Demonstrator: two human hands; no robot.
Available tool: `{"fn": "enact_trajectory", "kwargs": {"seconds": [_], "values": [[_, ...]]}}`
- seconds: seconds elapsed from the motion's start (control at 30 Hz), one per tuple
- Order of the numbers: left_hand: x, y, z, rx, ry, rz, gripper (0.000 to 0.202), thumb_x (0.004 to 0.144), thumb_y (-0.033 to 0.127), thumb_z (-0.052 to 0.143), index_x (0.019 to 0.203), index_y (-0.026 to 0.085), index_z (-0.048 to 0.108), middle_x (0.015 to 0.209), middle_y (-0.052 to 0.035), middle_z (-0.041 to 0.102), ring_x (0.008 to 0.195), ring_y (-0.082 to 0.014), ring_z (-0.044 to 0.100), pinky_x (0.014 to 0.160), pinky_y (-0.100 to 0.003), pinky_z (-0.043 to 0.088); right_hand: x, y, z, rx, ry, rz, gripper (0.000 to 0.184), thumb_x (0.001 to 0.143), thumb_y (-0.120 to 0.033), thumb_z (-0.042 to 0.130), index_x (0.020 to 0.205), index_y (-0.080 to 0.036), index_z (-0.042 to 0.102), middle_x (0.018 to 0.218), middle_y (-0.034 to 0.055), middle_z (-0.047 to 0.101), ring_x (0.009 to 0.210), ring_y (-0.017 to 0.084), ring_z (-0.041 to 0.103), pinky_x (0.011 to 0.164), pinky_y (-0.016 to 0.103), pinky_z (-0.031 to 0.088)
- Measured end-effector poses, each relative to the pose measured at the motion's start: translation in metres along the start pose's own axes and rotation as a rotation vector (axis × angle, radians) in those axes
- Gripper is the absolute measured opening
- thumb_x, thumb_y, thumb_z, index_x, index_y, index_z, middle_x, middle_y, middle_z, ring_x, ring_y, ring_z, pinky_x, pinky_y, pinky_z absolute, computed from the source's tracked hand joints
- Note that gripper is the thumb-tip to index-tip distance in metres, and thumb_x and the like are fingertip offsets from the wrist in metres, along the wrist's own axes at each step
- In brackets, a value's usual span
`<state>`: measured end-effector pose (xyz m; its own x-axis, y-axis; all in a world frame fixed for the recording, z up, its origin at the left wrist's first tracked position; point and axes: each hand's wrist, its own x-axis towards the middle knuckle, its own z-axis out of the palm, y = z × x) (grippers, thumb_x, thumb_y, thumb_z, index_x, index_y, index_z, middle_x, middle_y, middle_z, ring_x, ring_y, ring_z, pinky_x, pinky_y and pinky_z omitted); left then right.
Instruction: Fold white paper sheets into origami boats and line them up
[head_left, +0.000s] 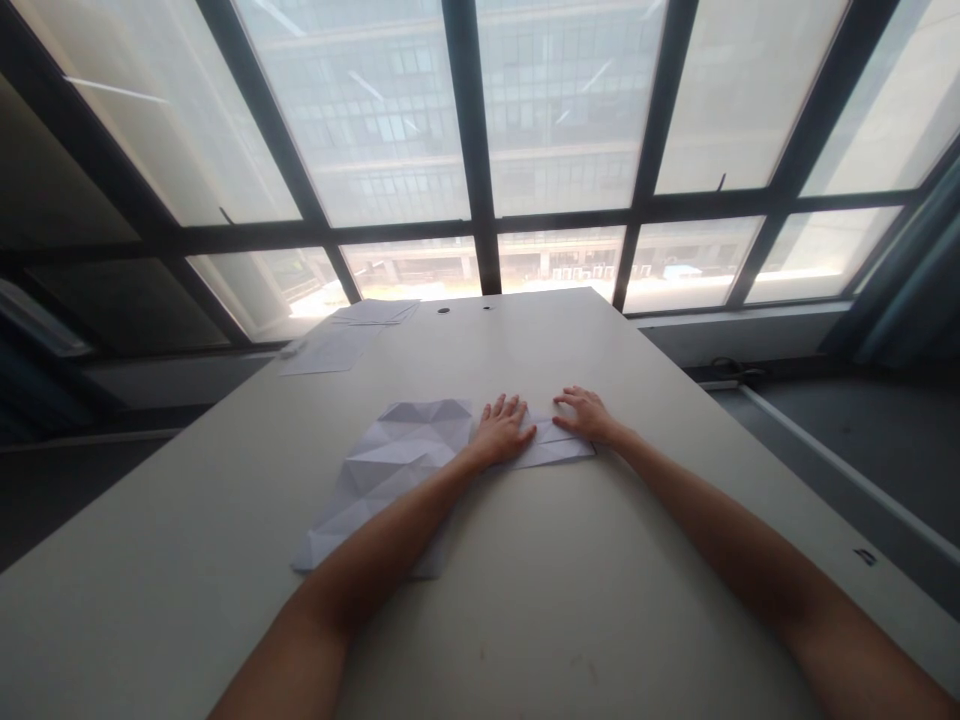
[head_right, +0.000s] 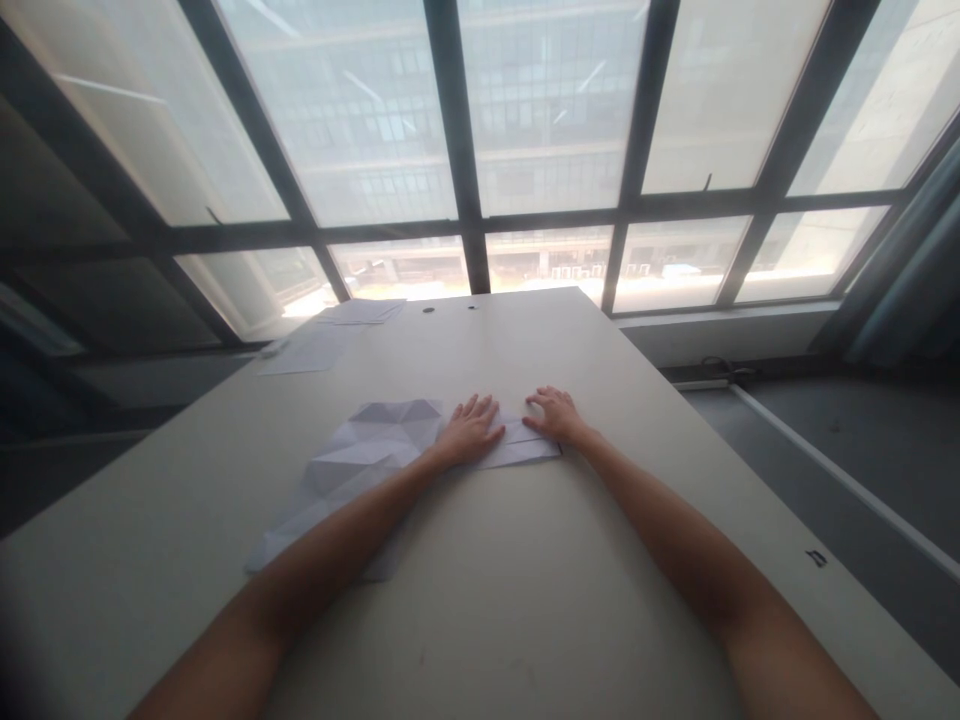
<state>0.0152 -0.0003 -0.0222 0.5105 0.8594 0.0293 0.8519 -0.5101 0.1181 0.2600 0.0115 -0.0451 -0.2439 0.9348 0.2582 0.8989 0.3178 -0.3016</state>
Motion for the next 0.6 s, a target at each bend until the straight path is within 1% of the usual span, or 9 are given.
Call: {"fn": "enact_trajectory", "kwargs": {"seconds": [0.1, 0.17, 0.27, 0.33, 0.4, 0.47, 0.53, 0.6], "values": [[0.001, -0.001, 0.001, 0.004, 0.011, -0.016, 0.068, 0.099, 0.058, 0.031, 0.155, 0.020, 0.031, 0.165, -0.0111, 0.022, 0.153, -0.0328, 0.011, 0.121, -0.055, 0.012, -0.001, -0.002, -0.001, 0.002, 0.001, -0.006, 0.045, 0.089, -0.047, 0.067, 0.129, -0.026, 0.065, 0.144, 0.0125, 0.055, 0.138, 0.030, 0.044, 0.115, 0.052, 0.030], [0.001, 0.000, 0.000, 0.002, 0.014, -0.018, 0.069, 0.098, 0.058, 0.031, 0.155, 0.018, 0.031, 0.165, -0.0120, 0.023, 0.153, -0.0324, 0.012, 0.121, -0.055, 0.012, -0.004, -0.005, -0.003, 0.010, 0.013, -0.024, 0.045, 0.090, -0.043, 0.066, 0.131, -0.025, 0.064, 0.145, 0.0133, 0.054, 0.140, 0.031, 0.041, 0.116, 0.053, 0.029], [0.000, 0.000, 0.001, 0.003, 0.023, -0.034, 0.073, 0.098, 0.058, 0.033, 0.155, 0.014, 0.029, 0.164, -0.0147, 0.024, 0.153, -0.0321, 0.014, 0.122, -0.053, 0.013, -0.008, -0.015, -0.006, 0.014, 0.004, -0.143, 0.037, 0.095, -0.030, 0.058, 0.131, -0.026, 0.065, 0.151, 0.0107, 0.049, 0.145, 0.030, 0.034, 0.118, 0.054, 0.026], [0.000, 0.000, 0.002, 0.005, 0.036, -0.040, 0.072, 0.098, 0.057, 0.034, 0.156, 0.013, 0.029, 0.164, -0.0154, 0.025, 0.153, -0.0315, 0.015, 0.122, -0.051, 0.014, -0.011, -0.024, -0.009, 0.019, -0.046, -0.253, 0.037, 0.098, -0.021, 0.049, 0.130, -0.029, 0.065, 0.154, 0.0069, 0.046, 0.147, 0.028, 0.031, 0.118, 0.056, 0.024], [-0.001, 0.000, 0.003, -0.001, 0.047, -0.028, 0.068, 0.099, 0.057, 0.034, 0.155, 0.019, 0.032, 0.164, -0.0132, 0.026, 0.153, -0.0312, 0.016, 0.121, -0.052, 0.015, -0.014, -0.032, -0.011, 0.031, -0.098, -0.333, 0.043, 0.098, -0.017, 0.044, 0.134, -0.032, 0.062, 0.157, 0.0046, 0.042, 0.149, 0.027, 0.028, 0.118, 0.059, 0.022], [-0.001, 0.000, 0.002, -0.016, 0.056, 0.002, 0.061, 0.100, 0.058, 0.032, 0.153, 0.029, 0.037, 0.164, -0.0086, 0.027, 0.152, -0.0317, 0.017, 0.120, -0.056, 0.015, -0.015, -0.037, -0.013, 0.040, -0.137, -0.387, 0.047, 0.098, -0.016, 0.044, 0.140, -0.034, 0.057, 0.160, 0.0030, 0.038, 0.150, 0.026, 0.024, 0.119, 0.060, 0.020], [-0.002, 0.000, 0.001, -0.029, 0.060, 0.031, 0.054, 0.101, 0.058, 0.032, 0.149, 0.037, 0.042, 0.163, -0.0052, 0.029, 0.152, -0.0327, 0.019, 0.118, -0.060, 0.016, -0.016, -0.040, -0.014, 0.046, -0.160, -0.408, 0.050, 0.097, -0.016, 0.044, 0.142, -0.034, 0.054, 0.161, 0.0025, 0.036, 0.151, 0.025, 0.022, 0.119, 0.060, 0.020], [-0.002, 0.000, 0.001, -0.036, 0.066, 0.045, 0.052, 0.101, 0.057, 0.033, 0.148, 0.039, 0.043, 0.162, -0.0046, 0.031, 0.151, -0.0335, 0.020, 0.117, -0.062, 0.017, -0.016, -0.040, -0.013, 0.053, -0.163, -0.397, 0.049, 0.097, -0.018, 0.046, 0.142, -0.033, 0.054, 0.160, 0.0033, 0.036, 0.151, 0.025, 0.023, 0.119, 0.059, 0.021]]}}
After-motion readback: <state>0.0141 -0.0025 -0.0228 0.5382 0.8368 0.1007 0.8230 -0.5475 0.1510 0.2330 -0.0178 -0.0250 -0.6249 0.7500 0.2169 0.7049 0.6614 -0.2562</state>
